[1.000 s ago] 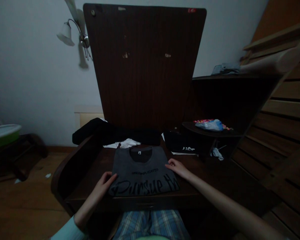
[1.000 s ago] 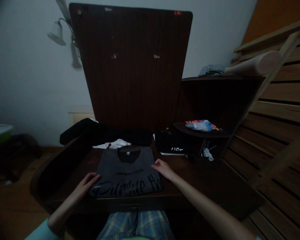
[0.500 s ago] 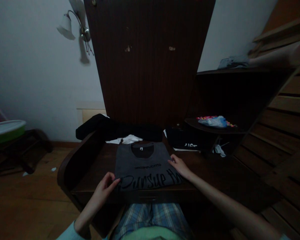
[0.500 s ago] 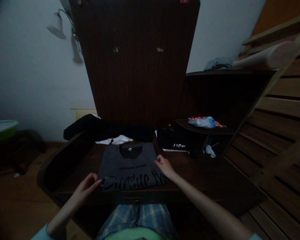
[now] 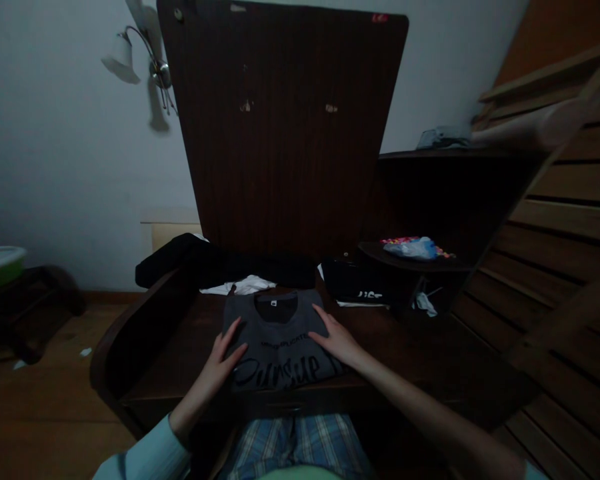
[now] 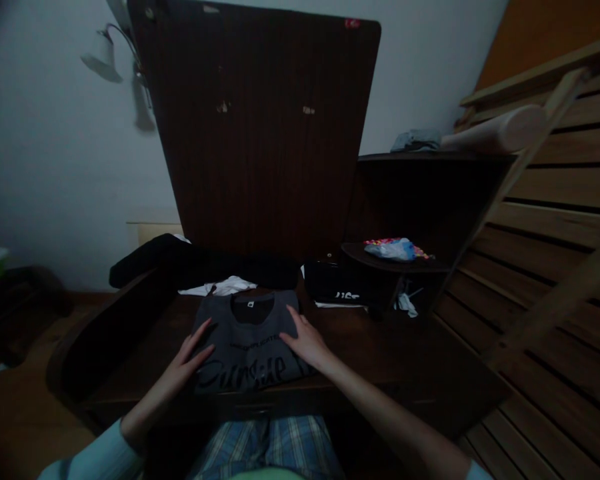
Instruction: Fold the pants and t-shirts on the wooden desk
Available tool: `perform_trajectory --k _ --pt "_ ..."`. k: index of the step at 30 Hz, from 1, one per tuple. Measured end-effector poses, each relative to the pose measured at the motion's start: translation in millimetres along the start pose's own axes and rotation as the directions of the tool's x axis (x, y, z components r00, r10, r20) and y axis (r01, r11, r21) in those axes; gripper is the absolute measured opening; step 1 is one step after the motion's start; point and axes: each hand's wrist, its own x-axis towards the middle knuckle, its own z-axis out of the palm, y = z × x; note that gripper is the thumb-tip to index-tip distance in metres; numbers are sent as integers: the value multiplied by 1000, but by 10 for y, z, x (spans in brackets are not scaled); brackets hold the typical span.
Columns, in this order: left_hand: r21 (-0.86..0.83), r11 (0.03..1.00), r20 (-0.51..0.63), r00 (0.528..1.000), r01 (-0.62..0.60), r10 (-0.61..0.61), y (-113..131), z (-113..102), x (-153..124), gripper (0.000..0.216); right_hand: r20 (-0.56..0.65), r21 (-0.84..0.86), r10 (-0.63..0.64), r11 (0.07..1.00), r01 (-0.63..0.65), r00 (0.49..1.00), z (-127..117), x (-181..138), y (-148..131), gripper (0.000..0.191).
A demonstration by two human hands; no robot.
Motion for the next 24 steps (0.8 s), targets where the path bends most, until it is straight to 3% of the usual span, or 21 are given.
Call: perform_trajectory --k 3,7,10,13,18,21,24 --pt "-85 992 -72 992 96 -102 -69 13 42 49 20 -21 74 997 -74 997 44 22 -32 65" --pt "-242 948 -16 976 208 -218 -88 -9 69 50 10 67 153 986 -153 988 62 124 -3 60" --pt "-192 973 -35 990 126 -135 21 35 69 47 -38 69 78 995 -75 996 -11 149 -16 48" --pt "-44 994 -66 993 -99 96 228 178 114 36 -103 -12 -33 999 32 994 -260 124 -65 41" --pt "39 908 -25 908 -418 419 651 737 438 29 -291 -312 -282 931 188 914 -1030 126 -122 35" --pt "-17 849 -18 850 -527 527 841 1253 760 31 -403 -511 -366 850 125 839 -1487 235 -98 33" --pt "-75 829 13 830 -555 557 923 1765 1092 35 -457 -663 -402 748 -3 794 -1777 413 -21 35"
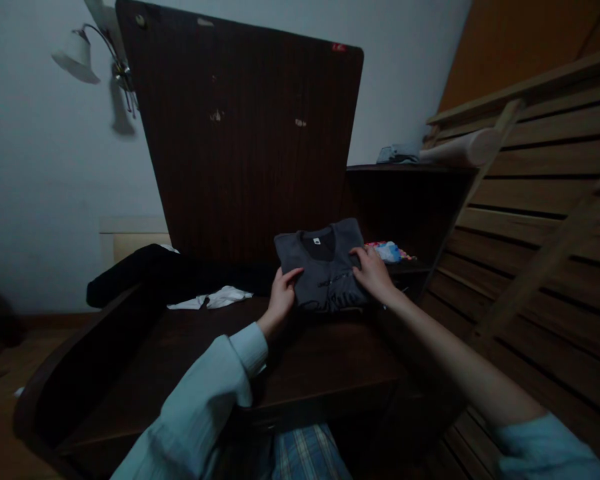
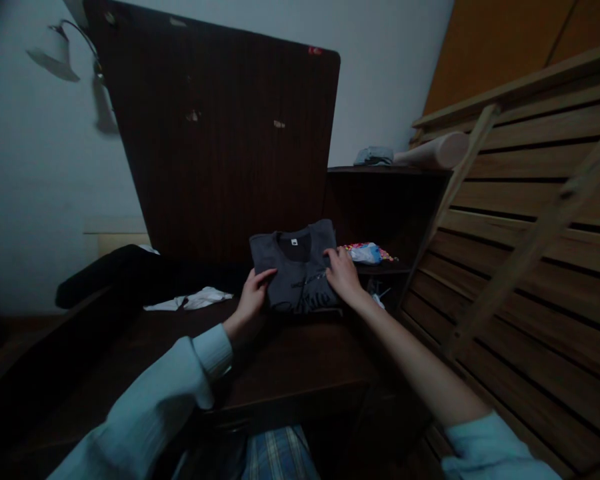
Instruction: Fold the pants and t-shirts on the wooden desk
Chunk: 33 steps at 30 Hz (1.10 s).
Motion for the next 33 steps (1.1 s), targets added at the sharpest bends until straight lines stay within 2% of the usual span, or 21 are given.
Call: perform_trajectory --k 2,4,7,10,11,13,16,18,22,24,26,28,30,33 --pt "22 1000 31 999 -10 10 -118 255 167 40 1 -118 5 993 -5 1000 63 108 118 37" --pt "124 992 78 997 -12 2 -216 423 285 44 40 -207 8 978 0 999 166 168 213 37" --pt "382 924 149 985 25 -88 -298 526 352 43 136 -289 26 957 15 990 364 185 336 36" --pt "552 833 110 985 51 -134 -320 521 271 43 244 -300 46 953 31 969 599 141 430 38" --pt "591 807 119 987 14 -104 -329 508 218 43 281 -288 55 957 29 958 684 115 450 39" --pt "647 747 261 965 -153 -28 -367 478 94 43 362 -244 82 970 10 929 856 52 470 40" --pt "588 714 533 846 -381 13 -488 429 -75 43 482 -169 169 981 -98 860 1077 -48 468 46" --pt "562 709 594 805 -425 12 -580 406 -143 45 532 -145 260 966 -216 806 1171 -84 470 54" --pt "556 725 580 814 -407 12 -675 406 -181 46 591 -192 458 880 -435 664 1226 -27 525 72" --pt "547 743 569 822 -386 8 -675 418 -182 47 594 -250 540 828 -502 596 1219 42 563 74" --pt "536 760 567 824 -368 -1 -665 428 -182 46 575 -302 601 787 -539 556 1211 101 578 70" --pt "528 771 572 820 -356 -13 -656 430 -179 46 545 -339 643 756 -560 538 1206 131 550 65" --pt "522 778 580 814 -349 -24 -646 417 -164 46 504 -365 670 737 -568 545 1201 121 480 61" --pt "495 794 624 780 -353 -42 -625 331 -106 48 442 -358 644 765 -535 625 1182 49 334 52"
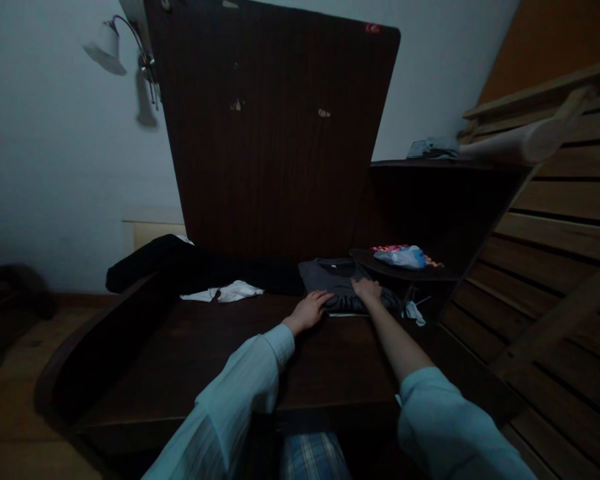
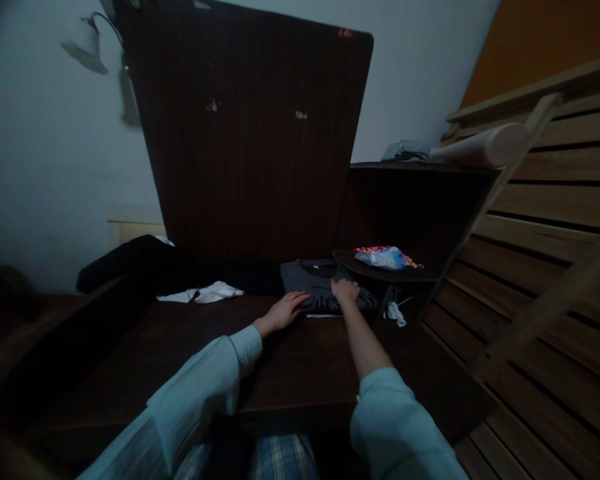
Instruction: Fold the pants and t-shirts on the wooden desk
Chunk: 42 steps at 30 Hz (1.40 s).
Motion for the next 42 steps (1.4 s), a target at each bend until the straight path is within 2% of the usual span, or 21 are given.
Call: perform_trajectory --k 4,6,9,11,13,14,15,19,22,24,27,30,32,34,35,36,37,38,39,40,42 --pt "15 999 156 986 50 -52 -202 -291 -88 42 -117 10 -167 985 169 979 11 -255 -117 38" --pt "59 988 190 970 142 -151 -380 -482 -169 33 -227 84 -338 927 364 913 -15 -456 -266 32" --pt "133 949 175 936 285 -306 -698 -756 -314 23 -396 254 -610 645 720 686 -80 -972 -650 22" --pt "168 906 144 900 388 -412 -894 -907 -410 19 -392 372 -781 348 860 486 -111 -1450 -954 18" --pt "183 857 102 858 482 -504 -1047 -1021 -499 17 -330 469 -913 62 881 239 -106 -1941 -1230 24" --pt "180 834 77 838 522 -541 -1107 -1063 -539 16 -315 500 -938 -35 865 145 -86 -2156 -1346 29" --pt "170 813 50 819 557 -572 -1158 -1098 -577 16 -292 526 -953 -87 846 84 -56 -2335 -1446 30" --pt "61 742 -51 744 668 -666 -1327 -1193 -697 12 -224 680 -965 -52 732 139 92 -2647 -1696 2" --pt "-85 679 -107 671 729 -734 -1463 -1241 -742 9 -192 844 -962 -63 533 191 135 -2643 -1760 11" --pt "-210 626 -135 612 751 -779 -1553 -1256 -746 10 -159 913 -970 -74 401 182 108 -2657 -1761 11" --pt "-418 533 -180 508 736 -842 -1664 -1268 -737 23 -84 963 -994 -65 262 62 7 -2757 -1714 14" --pt "-590 453 -224 403 669 -887 -1752 -1321 -758 30 -48 980 -992 -69 185 -115 -105 -2906 -1608 13" --pt "-661 418 -244 348 623 -905 -1804 -1387 -801 31 -13 982 -967 -60 180 -253 -159 -2989 -1517 10" --pt "-701 400 -264 306 590 -915 -1846 -1451 -862 30 45 972 -938 -38 230 -344 -182 -3020 -1429 9" --pt "-711 399 -276 292 579 -916 -1861 -1472 -898 30 67 964 -933 -31 264 -355 -178 -3001 -1392 9" --pt "-714 404 -289 285 571 -914 -1869 -1481 -938 29 76 953 -940 -30 301 -334 -161 -2952 -1363 9" --pt "-710 417 -304 287 567 -908 -1870 -1475 -982 27 74 940 -957 -27 340 -281 -129 -2869 -1342 9" --pt "-699 437 -321 298 566 -899 -1863 -1452 -1032 25 65 928 -978 -13 372 -198 -79 -2752 -1330 9" --pt "-681 464 -339 317 567 -886 -1847 -1414 -1085 21 55 917 -995 16 400 -86 -12 -2604 -1326 9" --pt "-656 497 -359 345 568 -867 -1823 -1361 -1140 18 51 908 -997 70 414 57 71 -2432 -1329 11" --pt "-586 575 -396 417 571 -818 -1755 -1222 -1242 14 78 930 -935 193 312 346 269 -2053 -1348 12"
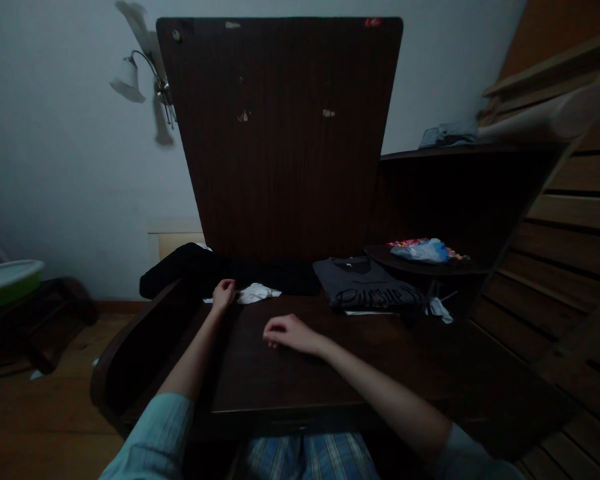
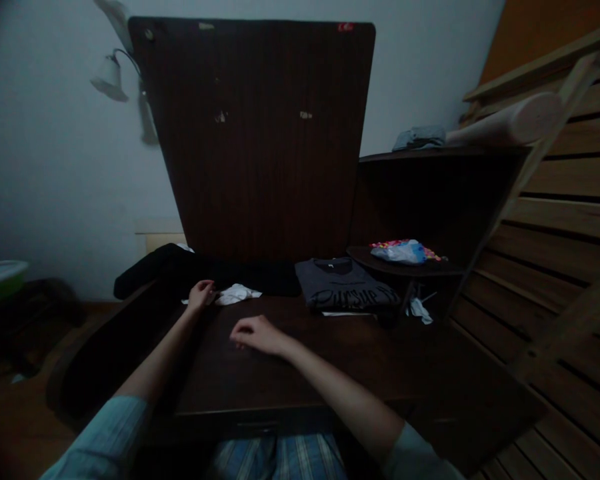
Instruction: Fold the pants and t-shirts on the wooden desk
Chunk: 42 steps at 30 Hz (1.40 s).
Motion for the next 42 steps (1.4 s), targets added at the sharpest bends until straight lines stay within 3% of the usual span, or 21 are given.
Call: perform_trajectory --k 1,3,5,8,11,17,19,21,23,25,28,31,37,42 --pt "31 998 21 999 -50 49 -44 29 -80 14 -135 64 71 996 -62 988 -123 82 153 13" --pt "99 984 78 987 -149 142 -104 111 -220 19 -387 203 187 972 -114 903 -328 215 430 17" --pt "167 957 138 967 -237 215 -123 210 -317 30 -473 257 225 960 -111 852 -458 292 636 22" --pt "306 886 247 928 -348 279 -112 335 -379 44 -526 277 229 957 -90 819 -526 317 815 24" --pt "431 804 325 902 -409 284 -107 383 -404 35 -554 259 211 963 -74 805 -526 307 910 22" --pt "493 726 344 874 -479 343 -62 315 -522 30 -633 122 169 985 -118 755 -565 365 1018 21" --pt "488 710 324 860 -508 394 -23 293 -569 33 -658 -20 132 981 -193 741 -570 399 1002 23" --pt "474 700 316 845 -535 432 7 283 -606 31 -662 -242 92 913 -329 744 -552 433 956 25" --pt "455 699 333 834 -551 440 17 285 -627 29 -648 -446 81 765 -464 757 -514 469 898 26" --pt "440 705 360 828 -556 429 5 293 -632 28 -640 -548 92 641 -537 763 -468 504 848 28" --pt "422 712 394 821 -561 414 -34 309 -613 27 -641 -594 96 566 -571 761 -428 538 823 31" --pt "410 719 416 817 -561 400 -74 327 -582 27 -672 -567 64 596 -569 737 -448 537 857 35" --pt "397 745 414 829 -536 376 -109 342 -555 28 -774 -447 -151 818 -362 614 -543 532 993 32" --pt "386 779 347 861 -494 373 -77 302 -556 32 -812 -349 -93 869 -351 576 -543 533 1057 36"
